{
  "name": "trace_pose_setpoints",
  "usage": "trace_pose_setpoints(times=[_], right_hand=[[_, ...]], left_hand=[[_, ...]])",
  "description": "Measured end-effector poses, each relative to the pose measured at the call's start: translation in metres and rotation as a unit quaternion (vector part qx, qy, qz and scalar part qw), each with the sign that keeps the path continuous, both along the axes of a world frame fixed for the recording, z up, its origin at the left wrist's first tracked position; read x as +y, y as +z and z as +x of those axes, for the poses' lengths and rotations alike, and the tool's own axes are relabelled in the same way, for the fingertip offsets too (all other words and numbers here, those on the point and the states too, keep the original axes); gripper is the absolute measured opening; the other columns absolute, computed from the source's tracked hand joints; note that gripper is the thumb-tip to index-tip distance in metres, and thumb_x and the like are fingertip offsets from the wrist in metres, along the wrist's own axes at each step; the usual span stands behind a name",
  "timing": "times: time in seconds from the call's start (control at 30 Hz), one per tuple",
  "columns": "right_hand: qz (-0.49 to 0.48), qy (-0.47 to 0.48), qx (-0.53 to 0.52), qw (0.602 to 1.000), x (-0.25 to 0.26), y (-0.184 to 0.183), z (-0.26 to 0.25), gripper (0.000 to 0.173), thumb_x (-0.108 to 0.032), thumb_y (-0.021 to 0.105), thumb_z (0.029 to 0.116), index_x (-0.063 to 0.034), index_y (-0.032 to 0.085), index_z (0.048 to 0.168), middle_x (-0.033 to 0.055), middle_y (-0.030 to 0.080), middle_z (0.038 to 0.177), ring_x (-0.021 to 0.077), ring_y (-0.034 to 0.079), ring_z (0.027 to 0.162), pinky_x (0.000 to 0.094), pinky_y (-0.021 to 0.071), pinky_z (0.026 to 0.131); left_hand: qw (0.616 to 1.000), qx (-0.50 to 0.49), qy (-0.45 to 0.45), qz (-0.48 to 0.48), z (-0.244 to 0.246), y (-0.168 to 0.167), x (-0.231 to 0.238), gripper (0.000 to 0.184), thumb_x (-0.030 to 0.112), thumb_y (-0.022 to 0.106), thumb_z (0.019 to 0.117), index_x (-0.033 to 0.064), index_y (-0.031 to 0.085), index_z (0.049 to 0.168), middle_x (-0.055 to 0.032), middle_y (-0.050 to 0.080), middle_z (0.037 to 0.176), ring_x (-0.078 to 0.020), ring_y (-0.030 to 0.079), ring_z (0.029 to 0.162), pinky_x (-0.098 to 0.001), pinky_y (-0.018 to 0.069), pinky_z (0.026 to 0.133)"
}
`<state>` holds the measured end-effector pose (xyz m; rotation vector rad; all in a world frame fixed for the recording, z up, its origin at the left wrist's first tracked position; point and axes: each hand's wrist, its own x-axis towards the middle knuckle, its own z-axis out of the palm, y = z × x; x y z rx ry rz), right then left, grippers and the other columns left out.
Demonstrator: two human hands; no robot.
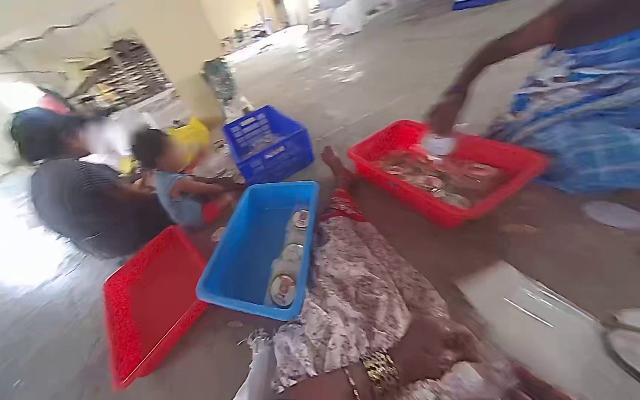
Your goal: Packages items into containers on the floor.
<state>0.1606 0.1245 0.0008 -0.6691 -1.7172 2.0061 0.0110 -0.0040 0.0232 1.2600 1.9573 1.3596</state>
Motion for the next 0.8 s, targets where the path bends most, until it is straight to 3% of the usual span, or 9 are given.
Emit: trace_pose_setpoints(times=[0.1, 0.2, 0.27, 0.33, 0.43, 0.5, 0.6, 0.7, 0.8], right_hand=[[0.001, -0.035, 0.095, 0.995, 0.002, -0.017, -0.002, 0.025, 0.007, 0.057, 0.0872, -0.0103, 0.07, 0.1, -0.0101, 0.075, 0.088, 0.0013, 0.07, 0.079, 0.0213, 0.0605, 0.074], [-0.037, -0.102, 0.11, 0.988, 0.014, -0.026, -0.008, 0.02, 0.007, 0.066, 0.083, -0.01, 0.072, 0.091, -0.0055, 0.075, 0.081, 0.0037, 0.07, 0.073, 0.0208, 0.0597, 0.069], [-0.053, -0.121, 0.103, 0.986, 0.02, -0.027, -0.009, 0.018, 0.008, 0.068, 0.0824, -0.0075, 0.073, 0.09, -0.0029, 0.075, 0.081, 0.0051, 0.07, 0.073, 0.0219, 0.06, 0.071], [-0.065, -0.12, 0.088, 0.987, 0.02, -0.024, -0.009, 0.016, 0.007, 0.068, 0.0827, -0.0054, 0.072, 0.09, -0.0016, 0.075, 0.08, 0.0058, 0.07, 0.073, 0.0222, 0.0592, 0.072], [-0.08, -0.104, 0.102, 0.986, 0.021, -0.024, -0.011, 0.016, 0.007, 0.068, 0.0834, -0.0058, 0.073, 0.091, -0.0015, 0.075, 0.081, 0.0055, 0.069, 0.074, 0.0226, 0.0588, 0.072], [-0.097, -0.11, 0.102, 0.984, 0.023, -0.022, -0.012, 0.011, 0.004, 0.07, 0.0841, -0.0061, 0.073, 0.088, -0.0006, 0.073, 0.077, 0.0057, 0.068, 0.071, 0.0225, 0.0583, 0.069], [-0.094, -0.105, 0.092, 0.986, 0.028, -0.024, -0.013, 0.007, -0.015, 0.071, 0.0894, -0.008, 0.073, 0.088, -0.0016, 0.072, 0.077, 0.0042, 0.067, 0.071, 0.0207, 0.0567, 0.067], [-0.049, -0.029, 0.023, 0.998, 0.036, -0.022, -0.011, 0.038, -0.023, 0.073, 0.0865, -0.0034, 0.07, 0.118, 0.0012, 0.075, 0.101, 0.0091, 0.07, 0.092, 0.0262, 0.059, 0.083], [-0.049, 0.017, 0.01, 0.999, 0.035, -0.025, -0.015, 0.014, -0.005, 0.074, 0.0842, -0.0062, 0.072, 0.098, -0.0032, 0.073, 0.082, 0.0053, 0.068, 0.075, 0.0242, 0.0579, 0.071]], left_hand=[[0.984, -0.152, 0.086, 0.037, 0.006, -0.004, 0.005, 0.063, 0.013, 0.074, 0.0915, -0.0108, 0.046, 0.142, -0.0267, 0.06, 0.132, -0.027, 0.068, 0.107, -0.0397, 0.0569, 0.093], [0.914, -0.376, 0.152, 0.006, 0.013, -0.014, 0.01, 0.092, 0.024, 0.072, 0.093, 0.0027, 0.013, 0.161, -0.0201, 0.046, 0.152, -0.0236, 0.059, 0.125, -0.0399, 0.0527, 0.1], [0.85, -0.497, 0.178, 0.0, 0.02, -0.023, 0.013, 0.07, 0.019, 0.068, 0.0972, 0.0052, 0.03, 0.155, -0.0144, 0.059, 0.135, -0.0189, 0.063, 0.11, -0.0376, 0.0546, 0.09], [0.795, -0.584, 0.164, -0.001, 0.024, -0.029, 0.016, 0.03, 0.012, 0.058, 0.1032, 0.0037, 0.051, 0.132, -0.0068, 0.068, 0.104, -0.0146, 0.068, 0.088, -0.033, 0.058, 0.08], [0.759, -0.632, 0.157, 0.009, 0.023, -0.036, 0.022, 0.009, 0.003, 0.052, 0.1031, 0.0057, 0.057, 0.11, -0.0039, 0.067, 0.087, -0.0141, 0.067, 0.076, -0.0318, 0.0589, 0.075], [0.776, -0.598, 0.2, 0.002, 0.022, -0.032, 0.029, 0.005, 0.002, 0.056, 0.1014, 0.0065, 0.058, 0.101, -0.0023, 0.066, 0.081, -0.0114, 0.065, 0.07, -0.0287, 0.0579, 0.068], [0.881, -0.442, 0.165, -0.002, 0.008, -0.03, 0.03, 0.002, 0.003, 0.063, 0.0976, 0.0012, 0.064, 0.098, -0.0018, 0.067, 0.084, -0.0075, 0.064, 0.076, -0.0256, 0.0554, 0.075], [0.979, -0.202, 0.026, -0.02, -0.013, -0.03, 0.027, 0.006, 0.008, 0.071, 0.0905, 0.0014, 0.071, 0.091, 0.0, 0.07, 0.082, -0.0053, 0.066, 0.079, -0.0261, 0.0561, 0.079], [0.993, -0.112, -0.038, -0.02, -0.023, -0.028, 0.026, 0.011, 0.011, 0.073, 0.0903, 0.0019, 0.074, 0.096, -0.0031, 0.072, 0.09, -0.0085, 0.067, 0.087, -0.0299, 0.0555, 0.086]])
